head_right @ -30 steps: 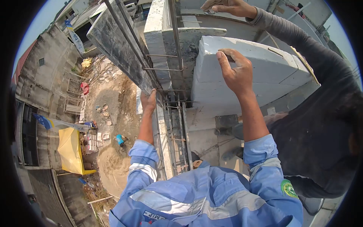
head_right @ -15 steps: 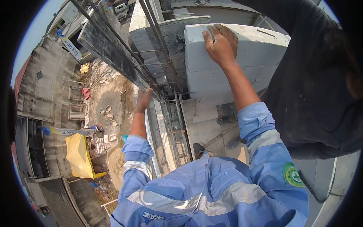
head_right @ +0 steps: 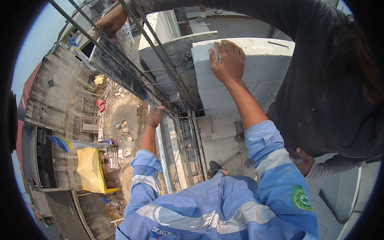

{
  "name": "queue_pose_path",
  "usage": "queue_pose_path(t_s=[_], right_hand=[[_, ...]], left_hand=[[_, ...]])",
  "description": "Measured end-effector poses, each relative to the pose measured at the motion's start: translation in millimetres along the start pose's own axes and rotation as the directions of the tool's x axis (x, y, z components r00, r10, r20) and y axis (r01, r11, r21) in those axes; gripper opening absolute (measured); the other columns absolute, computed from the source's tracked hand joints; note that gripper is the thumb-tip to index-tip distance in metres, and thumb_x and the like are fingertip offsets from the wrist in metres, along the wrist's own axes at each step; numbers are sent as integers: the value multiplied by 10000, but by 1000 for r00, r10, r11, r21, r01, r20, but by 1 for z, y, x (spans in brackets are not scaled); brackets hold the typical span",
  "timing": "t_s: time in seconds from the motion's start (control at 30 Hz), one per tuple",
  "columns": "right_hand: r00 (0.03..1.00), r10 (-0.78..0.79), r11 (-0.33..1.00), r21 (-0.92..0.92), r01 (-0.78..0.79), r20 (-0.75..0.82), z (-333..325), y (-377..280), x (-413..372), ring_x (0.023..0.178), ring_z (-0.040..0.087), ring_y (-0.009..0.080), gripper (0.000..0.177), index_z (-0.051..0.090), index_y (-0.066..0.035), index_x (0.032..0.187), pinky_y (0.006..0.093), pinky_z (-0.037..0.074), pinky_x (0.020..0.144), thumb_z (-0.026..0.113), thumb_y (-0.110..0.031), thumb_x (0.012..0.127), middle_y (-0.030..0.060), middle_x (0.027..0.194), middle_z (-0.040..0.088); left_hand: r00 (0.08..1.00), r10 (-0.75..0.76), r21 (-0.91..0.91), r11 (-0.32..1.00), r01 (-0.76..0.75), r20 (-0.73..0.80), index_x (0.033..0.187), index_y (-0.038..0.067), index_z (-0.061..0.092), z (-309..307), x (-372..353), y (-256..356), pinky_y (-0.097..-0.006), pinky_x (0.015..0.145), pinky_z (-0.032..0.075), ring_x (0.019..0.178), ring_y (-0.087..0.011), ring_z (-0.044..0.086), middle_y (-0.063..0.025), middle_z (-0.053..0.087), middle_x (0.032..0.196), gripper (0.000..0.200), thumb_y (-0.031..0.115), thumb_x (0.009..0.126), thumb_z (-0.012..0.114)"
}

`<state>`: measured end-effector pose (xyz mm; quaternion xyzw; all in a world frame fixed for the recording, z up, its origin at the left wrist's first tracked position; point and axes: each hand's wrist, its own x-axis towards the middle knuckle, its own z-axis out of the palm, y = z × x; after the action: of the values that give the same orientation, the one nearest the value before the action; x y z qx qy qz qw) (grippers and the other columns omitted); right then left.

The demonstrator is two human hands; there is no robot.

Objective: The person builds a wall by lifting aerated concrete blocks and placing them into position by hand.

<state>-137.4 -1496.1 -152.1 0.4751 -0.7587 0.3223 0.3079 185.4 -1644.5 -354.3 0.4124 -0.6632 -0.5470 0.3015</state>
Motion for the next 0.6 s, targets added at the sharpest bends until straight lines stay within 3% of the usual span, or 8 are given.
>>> queue_pose_path(t_s=[0.13, 0.2, 0.3, 0.53, 0.6], right_hand=[[1000, 13, 1000, -25, -14, -14, 4, -3, -1, 1212, 526, 290, 361, 712, -100, 1161, 460, 352, 1088, 584, -354, 938, 107, 1207, 614], [1000, 18, 1000, -14, -18, -3, 1, -3, -2, 1219, 519, 290, 361, 712, -99, 1160, 463, 348, 1091, 581, -353, 940, 107, 1216, 611], [1000, 20, 1000, 12, -20, -3, 2, -5, 1, 1231, 505, 291, 366, 709, -96, 1163, 470, 335, 1097, 573, -356, 944, 108, 1232, 603], [998, -9, 1000, -1, 9, 64, -9, -2, 0, 1242, 505, 309, 379, 684, -114, 1218, 471, 343, 1093, 535, -362, 973, 110, 1277, 595], [993, -31, 1000, 3, 31, 110, -12, 8, -7, 1243, 502, 316, 385, 679, -116, 1225, 476, 352, 1085, 536, -370, 974, 118, 1291, 586]], left_hand=[[997, -38, 79, 996, 33, 67, 1332, -35, 488, -10, 7, 4, -344, 994, 440, 1143, -248, 597, -143, 634, 1254, 471, 81, 890, 603], [997, 79, 133, 988, -81, 25, 1357, -36, 474, -2, 10, 3, -354, 1028, 424, 1187, -275, 585, -168, 621, 1295, 497, 103, 899, 609], [998, 53, 166, 985, -49, -20, 1371, -38, 463, 0, 6, 7, -360, 1045, 412, 1204, -293, 581, -191, 617, 1304, 508, 112, 910, 613], [993, 116, 126, 985, -118, 27, 1387, -31, 451, 2, 4, 10, -352, 1031, 423, 1194, -277, 585, -183, 624, 1287, 523, 119, 921, 635], [997, 56, 245, 967, -69, 58, 1401, -19, 436, 2, -5, 19, -340, 1020, 432, 1196, -255, 582, -169, 629, 1280, 569, 136, 912, 683]])
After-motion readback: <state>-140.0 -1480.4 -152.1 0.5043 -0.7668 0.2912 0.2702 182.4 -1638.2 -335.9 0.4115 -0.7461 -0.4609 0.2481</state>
